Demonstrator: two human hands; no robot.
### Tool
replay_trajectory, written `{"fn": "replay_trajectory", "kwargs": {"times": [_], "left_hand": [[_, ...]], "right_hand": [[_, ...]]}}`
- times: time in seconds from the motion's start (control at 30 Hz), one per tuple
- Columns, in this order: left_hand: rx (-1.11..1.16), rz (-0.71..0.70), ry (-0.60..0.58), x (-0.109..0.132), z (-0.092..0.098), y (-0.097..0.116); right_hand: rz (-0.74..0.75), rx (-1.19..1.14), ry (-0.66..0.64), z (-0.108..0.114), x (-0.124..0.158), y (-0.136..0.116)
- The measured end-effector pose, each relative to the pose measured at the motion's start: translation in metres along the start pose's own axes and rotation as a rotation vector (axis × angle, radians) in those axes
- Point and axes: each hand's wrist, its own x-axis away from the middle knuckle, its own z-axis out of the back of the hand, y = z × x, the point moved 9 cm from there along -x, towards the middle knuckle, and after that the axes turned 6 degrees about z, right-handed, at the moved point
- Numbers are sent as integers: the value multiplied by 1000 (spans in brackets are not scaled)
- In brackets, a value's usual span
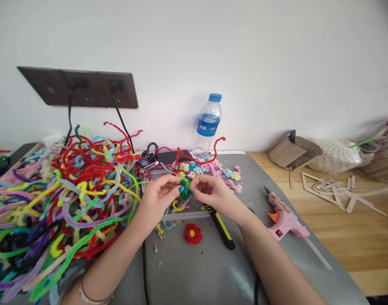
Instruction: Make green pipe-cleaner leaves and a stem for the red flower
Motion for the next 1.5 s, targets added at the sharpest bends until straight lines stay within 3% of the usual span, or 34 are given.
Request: {"fn": "replay_trajectory", "kwargs": {"times": [1.5], "left_hand": [[30,-8,-14,0,-2,0]], "right_hand": [[14,-7,0,0,-1,-2]]}}
